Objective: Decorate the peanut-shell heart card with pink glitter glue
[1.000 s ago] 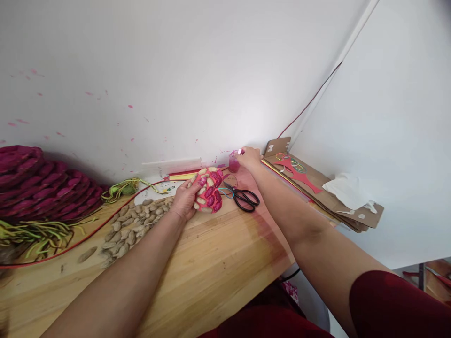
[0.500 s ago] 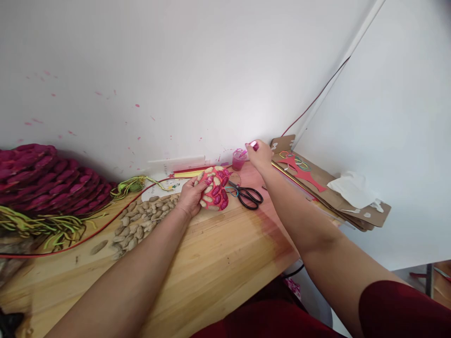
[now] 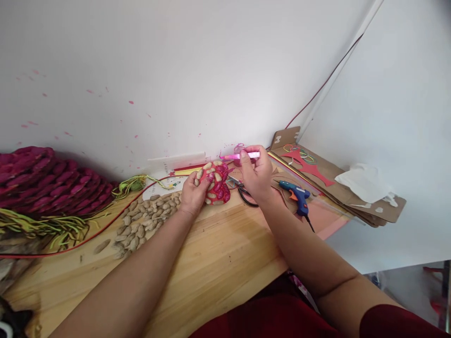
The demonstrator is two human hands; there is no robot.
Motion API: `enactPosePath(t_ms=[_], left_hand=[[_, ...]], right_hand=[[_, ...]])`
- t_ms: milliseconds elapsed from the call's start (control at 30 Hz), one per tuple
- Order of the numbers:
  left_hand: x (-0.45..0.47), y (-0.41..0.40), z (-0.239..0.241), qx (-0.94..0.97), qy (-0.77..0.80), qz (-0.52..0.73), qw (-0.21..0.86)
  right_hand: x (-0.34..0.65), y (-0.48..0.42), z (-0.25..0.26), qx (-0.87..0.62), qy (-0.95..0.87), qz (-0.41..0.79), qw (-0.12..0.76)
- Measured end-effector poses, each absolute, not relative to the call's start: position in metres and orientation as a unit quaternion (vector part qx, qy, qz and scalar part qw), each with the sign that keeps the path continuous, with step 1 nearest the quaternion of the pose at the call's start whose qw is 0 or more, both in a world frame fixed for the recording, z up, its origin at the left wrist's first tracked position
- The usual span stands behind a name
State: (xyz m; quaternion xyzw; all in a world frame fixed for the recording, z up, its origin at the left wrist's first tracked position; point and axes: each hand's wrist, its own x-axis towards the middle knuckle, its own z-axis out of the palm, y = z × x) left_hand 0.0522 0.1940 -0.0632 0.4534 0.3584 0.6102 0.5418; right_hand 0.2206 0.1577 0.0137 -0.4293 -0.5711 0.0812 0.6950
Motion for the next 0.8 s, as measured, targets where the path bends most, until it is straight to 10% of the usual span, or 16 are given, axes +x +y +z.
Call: enactPosePath(t_ms=[800], left_hand=[[0.046,0.176,-0.047,0.641,0.433,0.602,0.197]], right_hand=[[0.224,0.142,0.016,-0.348,-0.663,-0.029,0.663]])
